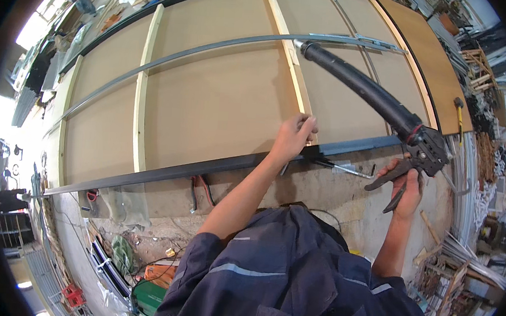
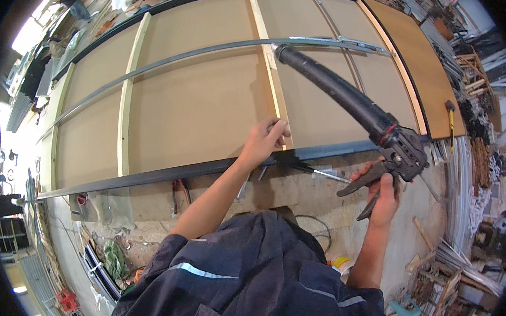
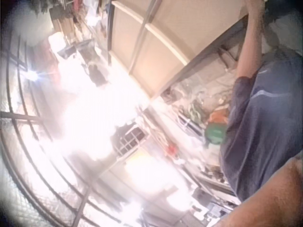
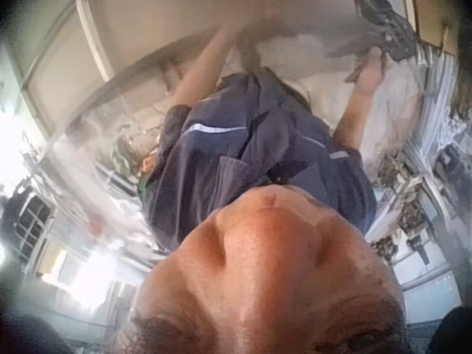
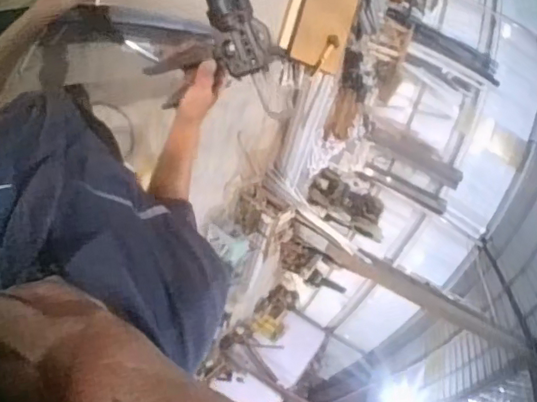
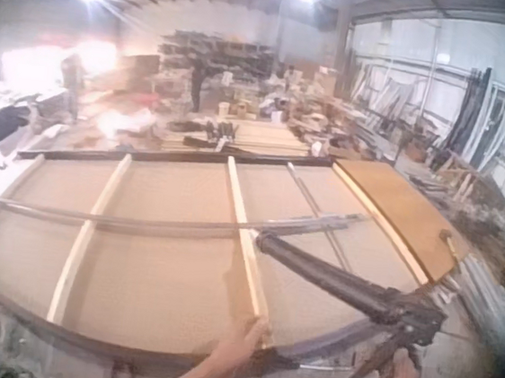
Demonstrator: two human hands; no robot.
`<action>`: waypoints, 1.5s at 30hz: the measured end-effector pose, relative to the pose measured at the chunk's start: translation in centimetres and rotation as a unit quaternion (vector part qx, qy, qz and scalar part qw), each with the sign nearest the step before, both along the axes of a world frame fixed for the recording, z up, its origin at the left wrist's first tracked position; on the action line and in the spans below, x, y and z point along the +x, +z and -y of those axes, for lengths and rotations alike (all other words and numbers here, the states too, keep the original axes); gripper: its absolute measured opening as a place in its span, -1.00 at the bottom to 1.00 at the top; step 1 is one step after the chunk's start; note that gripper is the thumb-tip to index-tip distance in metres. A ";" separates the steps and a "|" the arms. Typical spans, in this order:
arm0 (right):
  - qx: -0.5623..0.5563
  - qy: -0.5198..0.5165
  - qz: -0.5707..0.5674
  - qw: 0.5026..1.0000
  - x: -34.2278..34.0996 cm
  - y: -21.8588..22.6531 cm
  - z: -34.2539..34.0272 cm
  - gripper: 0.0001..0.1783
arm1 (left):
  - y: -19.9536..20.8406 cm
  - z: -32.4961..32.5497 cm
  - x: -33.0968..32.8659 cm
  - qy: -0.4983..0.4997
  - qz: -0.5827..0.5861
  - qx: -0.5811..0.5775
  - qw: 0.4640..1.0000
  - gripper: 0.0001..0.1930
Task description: The person uses a caulk gun to apply adhesive along the edges of a wooden frame, then positions a large white panel onto the frame. They use a rubber mallet to tap the panel and trim pieces into place, securing the assembly.
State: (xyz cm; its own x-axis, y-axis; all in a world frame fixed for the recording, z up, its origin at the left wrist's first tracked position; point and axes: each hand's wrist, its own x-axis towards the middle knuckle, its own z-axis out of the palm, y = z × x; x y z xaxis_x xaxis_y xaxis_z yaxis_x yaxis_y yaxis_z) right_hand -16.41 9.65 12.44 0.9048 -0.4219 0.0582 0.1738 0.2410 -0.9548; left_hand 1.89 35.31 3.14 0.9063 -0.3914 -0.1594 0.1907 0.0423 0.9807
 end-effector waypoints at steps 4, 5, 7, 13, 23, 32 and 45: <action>-0.006 -0.017 -0.044 0.999 -2.3 -1.1 -2.3 -0.49 | -0.2 1.8 -0.3 -0.037 -0.060 -0.075 0.995 -0.46; -0.006 -0.046 -0.054 0.997 -3.1 -1.1 -2.6 -0.52 | -0.3 2.0 -0.4 -0.059 -0.080 -0.079 0.992 -0.42; -0.011 -0.043 -0.059 0.997 -4.5 -1.1 -3.1 -0.52 | -0.3 2.0 -0.6 -0.062 -0.106 -0.088 0.989 -0.38; -0.047 -0.048 -0.113 0.991 -10.5 0.6 -3.8 -0.46 | 0.3 3.2 -0.9 -0.054 -0.216 -0.211 0.952 -0.31; -0.096 -0.071 -0.097 0.988 -18.3 5.5 -7.8 -0.31 | 2.2 5.4 -4.6 -0.037 -0.245 -0.302 0.920 -0.37; -0.103 -0.080 -0.086 0.988 -15.4 2.5 -7.4 -0.47 | 0.7 6.5 -0.2 -0.047 -0.261 -0.271 0.925 -0.43; -0.256 -0.136 -0.180 0.940 -28.7 17.1 -7.4 -0.26 | 4.3 2.9 -15.2 -0.160 -0.406 -0.345 0.831 -0.52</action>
